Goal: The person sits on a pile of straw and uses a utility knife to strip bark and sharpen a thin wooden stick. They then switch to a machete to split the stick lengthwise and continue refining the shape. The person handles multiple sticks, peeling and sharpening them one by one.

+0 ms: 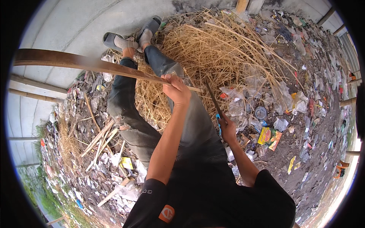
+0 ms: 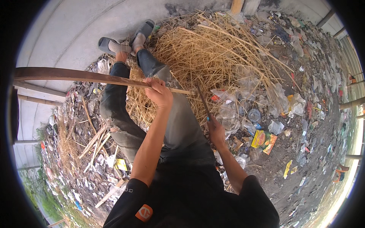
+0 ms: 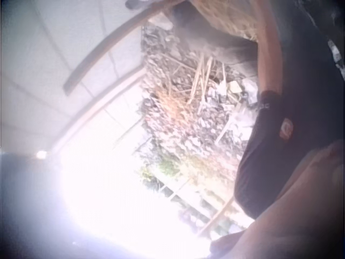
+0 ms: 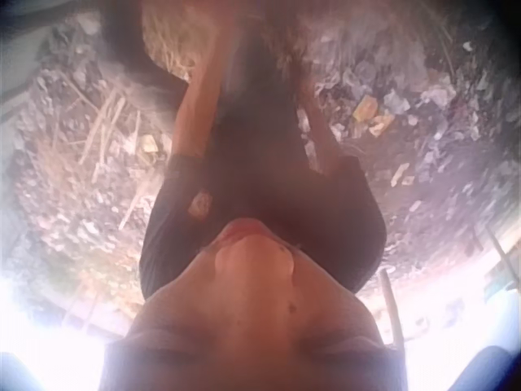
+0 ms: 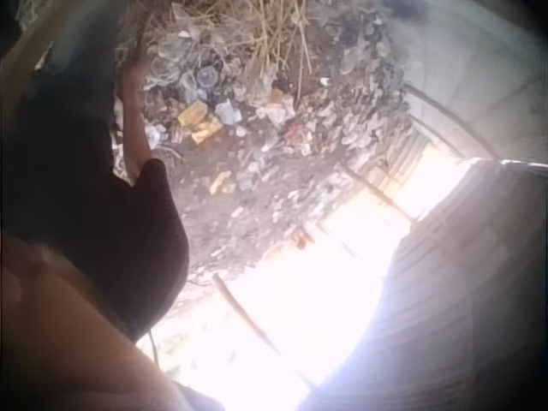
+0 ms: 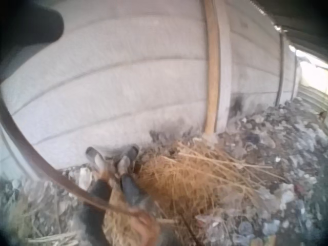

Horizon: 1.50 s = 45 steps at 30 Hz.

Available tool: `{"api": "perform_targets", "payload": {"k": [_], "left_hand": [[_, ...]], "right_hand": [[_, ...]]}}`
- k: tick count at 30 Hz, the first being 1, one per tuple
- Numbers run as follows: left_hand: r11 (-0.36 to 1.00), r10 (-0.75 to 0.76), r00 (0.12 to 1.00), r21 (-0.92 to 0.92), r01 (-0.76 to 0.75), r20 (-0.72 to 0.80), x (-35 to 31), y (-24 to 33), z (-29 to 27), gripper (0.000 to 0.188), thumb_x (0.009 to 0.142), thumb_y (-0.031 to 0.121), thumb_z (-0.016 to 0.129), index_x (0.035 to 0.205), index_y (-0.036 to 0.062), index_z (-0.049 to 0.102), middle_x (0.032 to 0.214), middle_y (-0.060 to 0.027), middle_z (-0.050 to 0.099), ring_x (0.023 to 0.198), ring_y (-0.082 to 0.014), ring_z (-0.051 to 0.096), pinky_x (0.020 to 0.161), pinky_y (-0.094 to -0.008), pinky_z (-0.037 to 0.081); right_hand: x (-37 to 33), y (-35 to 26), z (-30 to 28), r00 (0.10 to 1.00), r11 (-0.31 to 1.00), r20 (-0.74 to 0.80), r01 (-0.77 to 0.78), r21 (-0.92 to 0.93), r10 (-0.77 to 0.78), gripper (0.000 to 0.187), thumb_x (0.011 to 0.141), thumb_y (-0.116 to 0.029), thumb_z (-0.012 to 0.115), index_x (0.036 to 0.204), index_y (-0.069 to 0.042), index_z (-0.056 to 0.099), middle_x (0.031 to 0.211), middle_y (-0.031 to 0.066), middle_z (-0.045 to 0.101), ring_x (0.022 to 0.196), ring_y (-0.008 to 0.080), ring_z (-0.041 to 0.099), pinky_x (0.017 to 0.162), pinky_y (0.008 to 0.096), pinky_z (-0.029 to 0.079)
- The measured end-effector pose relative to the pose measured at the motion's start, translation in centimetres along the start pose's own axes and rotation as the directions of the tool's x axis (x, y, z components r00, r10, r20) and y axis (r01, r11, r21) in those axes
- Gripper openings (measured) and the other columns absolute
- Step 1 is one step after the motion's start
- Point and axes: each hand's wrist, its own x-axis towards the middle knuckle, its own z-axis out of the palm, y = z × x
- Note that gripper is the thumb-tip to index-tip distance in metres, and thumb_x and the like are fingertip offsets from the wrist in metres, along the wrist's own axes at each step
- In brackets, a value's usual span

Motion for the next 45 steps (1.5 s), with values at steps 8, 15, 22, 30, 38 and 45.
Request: {"api": "perform_targets", "payload": {"k": [8,15,22,30,38,45], "left_hand": [[1.000,0.017,0.999,0.022,-0.016,-0.027,-0.6,0.6,0.0,0.036,0.112,0.032,0.042,0.086,0.0094,0.033,0.066,0.0025,0.035,0.054,-0.0069,0.031,0.048,-0.0254,0.028],[0.989,-0.111,0.994,-0.101,0.112,0.016,-1.7,-0.4,-3.1,0.009,0.102,0.011,0.042,0.096,0.0050,0.039,0.074,0.0010,0.041,0.060,-0.0062,0.036,0.052,-0.0236,0.034],[0.995,-0.084,0.996,-0.046,0.085,0.029,-1.0,1.0,-1.0,0.013,0.103,0.011,0.040,0.092,0.0059,0.037,0.072,0.0013,0.040,0.059,-0.0067,0.035,0.052,-0.0251,0.033],[0.999,-0.014,0.993,0.034,0.010,0.117,-1.1,0.7,-3.4,0.023,0.111,0.020,0.041,0.093,0.0052,0.040,0.066,0.0003,0.039,0.057,-0.0079,0.038,0.053,-0.0257,0.035],[0.957,-0.057,0.973,0.289,-0.010,0.223,0.7,6.5,-5.5,0.038,0.113,0.029,0.039,0.088,0.0010,0.048,0.076,-0.0109,0.064,0.074,-0.0185,0.067,0.072,-0.0340,0.054],[0.990,-0.057,0.998,0.126,0.061,-0.030,3.7,14.3,-17.4,0.050,0.110,0.050,0.033,0.099,0.0040,0.049,0.090,-0.0197,0.068,0.093,-0.0350,0.074,0.086,-0.0500,0.065]], "right_hand": [[-1.6,0.4,0.5,0.871,0.894,-0.219,0.448,-0.010,-0.439,0.046,0.098,-0.004,0.063,0.143,0.001,0.055,0.101,0.0270,0.070,0.072,0.0335,0.068,0.067,0.0392,0.053],[-1.5,-2.7,-0.8,0.993,0.992,-0.062,0.107,0.065,-0.103,0.046,0.100,-0.008,0.063,0.145,-0.005,0.055,0.101,0.0264,0.073,0.089,0.0367,0.074,0.073,0.0380,0.054],[-2.1,1.5,0.3,0.975,0.975,-0.026,0.218,-0.039,-0.219,0.046,0.100,-0.014,0.063,0.146,-0.009,0.056,0.088,0.0216,0.071,0.076,0.0316,0.071,0.068,0.0412,0.052],[-0.6,-2.4,-2.2,0.961,0.991,-0.250,0.129,0.024,-0.119,0.045,0.101,-0.016,0.064,0.145,-0.008,0.058,0.089,0.0221,0.072,0.079,0.0262,0.072,0.070,0.0387,0.054],[1.6,2.9,-6.7,0.872,0.761,-0.336,0.061,-0.646,-0.355,0.050,0.087,-0.013,0.074,0.134,-0.003,0.062,0.114,0.0238,0.065,0.103,0.0391,0.065,0.092,0.0468,0.051],[2.0,8.5,-0.9,0.995,0.945,0.016,-0.089,-0.315,0.099,0.043,0.086,-0.021,0.075,0.123,-0.003,0.065,0.115,0.0245,0.065,0.106,0.0439,0.064,0.092,0.0511,0.052]]}}
